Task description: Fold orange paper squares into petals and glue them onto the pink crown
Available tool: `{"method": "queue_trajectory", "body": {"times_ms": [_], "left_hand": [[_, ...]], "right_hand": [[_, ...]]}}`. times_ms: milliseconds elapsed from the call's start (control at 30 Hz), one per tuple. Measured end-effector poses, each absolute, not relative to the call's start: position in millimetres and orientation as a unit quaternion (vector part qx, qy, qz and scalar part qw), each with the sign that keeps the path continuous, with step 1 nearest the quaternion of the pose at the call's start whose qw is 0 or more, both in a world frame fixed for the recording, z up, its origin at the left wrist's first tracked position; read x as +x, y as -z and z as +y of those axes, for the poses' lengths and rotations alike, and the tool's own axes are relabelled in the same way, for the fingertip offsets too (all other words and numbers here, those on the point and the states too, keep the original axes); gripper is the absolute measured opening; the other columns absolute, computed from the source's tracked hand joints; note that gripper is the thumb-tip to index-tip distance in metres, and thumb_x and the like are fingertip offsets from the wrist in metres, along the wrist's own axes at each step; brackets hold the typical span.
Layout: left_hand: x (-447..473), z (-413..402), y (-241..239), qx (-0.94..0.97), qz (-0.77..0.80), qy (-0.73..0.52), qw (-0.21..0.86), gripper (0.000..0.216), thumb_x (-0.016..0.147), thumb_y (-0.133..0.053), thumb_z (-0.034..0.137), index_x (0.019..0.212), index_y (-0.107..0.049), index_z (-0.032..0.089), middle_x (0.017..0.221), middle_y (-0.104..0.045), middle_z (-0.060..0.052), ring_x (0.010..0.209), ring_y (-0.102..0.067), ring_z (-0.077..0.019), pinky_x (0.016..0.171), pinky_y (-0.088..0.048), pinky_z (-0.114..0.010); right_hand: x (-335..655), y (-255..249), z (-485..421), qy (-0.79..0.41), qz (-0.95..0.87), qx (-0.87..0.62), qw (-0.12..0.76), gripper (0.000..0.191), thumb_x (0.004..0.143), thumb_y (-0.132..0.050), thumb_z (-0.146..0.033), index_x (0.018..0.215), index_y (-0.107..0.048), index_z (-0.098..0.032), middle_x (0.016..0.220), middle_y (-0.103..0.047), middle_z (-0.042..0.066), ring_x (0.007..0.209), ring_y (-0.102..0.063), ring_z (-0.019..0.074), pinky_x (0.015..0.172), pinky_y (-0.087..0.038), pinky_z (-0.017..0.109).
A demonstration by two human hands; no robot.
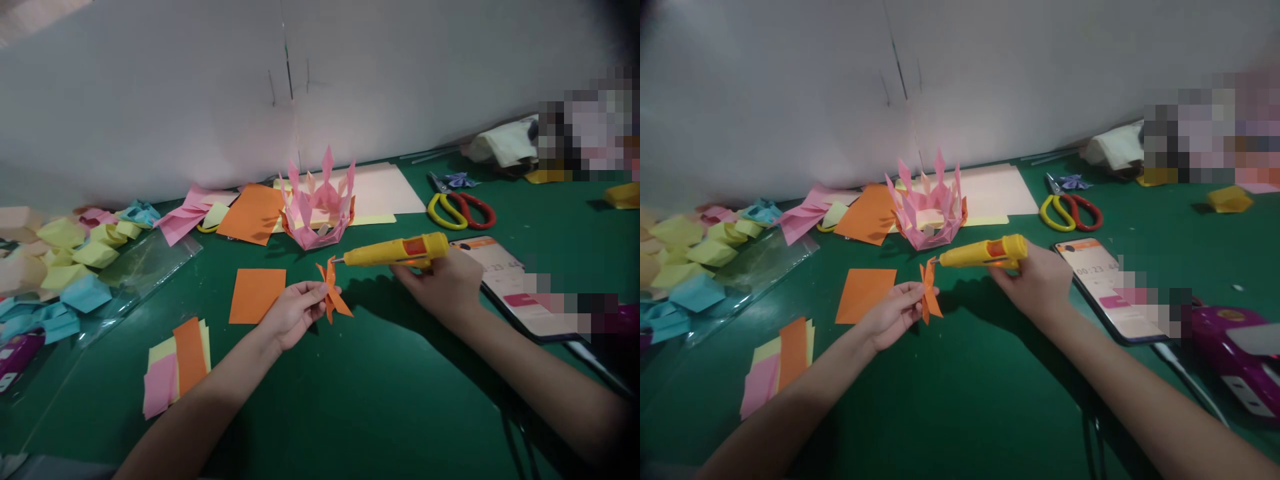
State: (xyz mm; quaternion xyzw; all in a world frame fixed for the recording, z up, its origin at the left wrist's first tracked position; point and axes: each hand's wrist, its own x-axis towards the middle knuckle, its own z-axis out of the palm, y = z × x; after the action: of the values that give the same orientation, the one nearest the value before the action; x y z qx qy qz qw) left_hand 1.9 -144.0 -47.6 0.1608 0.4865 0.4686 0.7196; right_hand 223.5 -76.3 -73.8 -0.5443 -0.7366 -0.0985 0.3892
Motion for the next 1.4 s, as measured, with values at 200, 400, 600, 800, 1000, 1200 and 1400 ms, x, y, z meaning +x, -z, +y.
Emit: {"method": "queue_trajectory", "body": {"times_ms": [200, 400, 600, 800, 1000, 1200, 1400], "left_hand": [[2, -144, 48, 0.163, 0.476, -0.476, 0.721, 0.016, 0.077, -0.067, 0.009, 0.063, -0.059, 0.010, 0.078, -0.072, -0.006, 0.052, -0.055, -0.0011, 0.054, -0.046, -0.011], [3, -147, 51, 0.215, 0.444, -0.459, 0.739, 0.027, 0.063, -0.081, 0.024, 0.064, -0.057, 0.012, 0.079, -0.072, -0.007, 0.062, -0.063, -0.0098, 0.059, -0.051, -0.021], [4, -150, 47, 0.240, 0.417, -0.438, 0.759, 0.036, 0.055, -0.085, 0.027, 0.064, -0.054, 0.013, 0.075, -0.071, -0.006, 0.059, -0.062, -0.0109, 0.054, -0.048, -0.022], [5, -149, 47, 0.232, 0.414, -0.447, 0.758, 0.026, 0.065, -0.080, 0.024, 0.066, -0.055, 0.014, 0.078, -0.072, -0.005, 0.063, -0.063, -0.0095, 0.061, -0.049, -0.021], [7, -150, 50, 0.229, 0.414, -0.453, 0.755, 0.023, 0.067, -0.078, 0.024, 0.068, -0.058, 0.013, 0.081, -0.072, -0.007, 0.068, -0.064, -0.0117, 0.068, -0.051, -0.024], [10, -151, 49, 0.229, 0.427, -0.460, 0.744, 0.026, 0.061, -0.081, 0.025, 0.067, -0.059, 0.012, 0.075, -0.071, -0.006, 0.062, -0.063, -0.0103, 0.063, -0.052, -0.022], [11, -149, 50, 0.220, 0.453, -0.498, 0.706, 0.029, 0.055, -0.085, 0.024, 0.066, -0.061, 0.011, 0.066, -0.068, -0.003, 0.061, -0.063, -0.0106, 0.065, -0.053, -0.023]], "right_hand": [[216, 64, -76, 0.028, -0.701, -0.623, 0.346, 0.026, 0.073, -0.053, -0.046, 0.080, -0.053, -0.020, 0.058, -0.053, 0.004, 0.054, -0.053, 0.0223, 0.047, -0.028, 0.029], [218, 59, -71, -0.038, -0.678, -0.696, 0.232, 0.046, 0.075, -0.051, -0.060, 0.096, -0.047, -0.019, 0.076, -0.061, 0.011, 0.065, -0.057, 0.0285, 0.048, -0.028, 0.030], [226, 66, -68, -0.052, -0.653, -0.722, 0.222, 0.057, 0.072, -0.057, -0.060, 0.106, -0.042, -0.017, 0.079, -0.060, 0.015, 0.066, -0.057, 0.0323, 0.050, -0.033, 0.036], [224, 66, -71, 0.047, -0.767, -0.530, 0.358, 0.036, 0.078, -0.059, -0.050, 0.096, -0.049, -0.020, 0.097, -0.057, 0.019, 0.096, -0.052, 0.0366, 0.075, -0.043, 0.048], [202, 57, -100, -0.141, -0.882, -0.288, 0.345, 0.034, 0.079, -0.064, -0.041, 0.104, -0.052, -0.022, 0.099, -0.059, 0.011, 0.096, -0.058, 0.0259, 0.079, -0.049, 0.041], [194, 56, -113, -0.225, -0.867, -0.259, 0.362, 0.028, 0.081, -0.063, -0.030, 0.107, -0.055, -0.022, 0.092, -0.063, 0.007, 0.084, -0.060, 0.0190, 0.073, -0.052, 0.033], [185, 54, -119, -0.371, -0.795, -0.309, 0.368, 0.031, 0.078, -0.062, -0.024, 0.109, -0.056, -0.023, 0.088, -0.063, 0.004, 0.080, -0.061, 0.0171, 0.074, -0.053, 0.033]]}}
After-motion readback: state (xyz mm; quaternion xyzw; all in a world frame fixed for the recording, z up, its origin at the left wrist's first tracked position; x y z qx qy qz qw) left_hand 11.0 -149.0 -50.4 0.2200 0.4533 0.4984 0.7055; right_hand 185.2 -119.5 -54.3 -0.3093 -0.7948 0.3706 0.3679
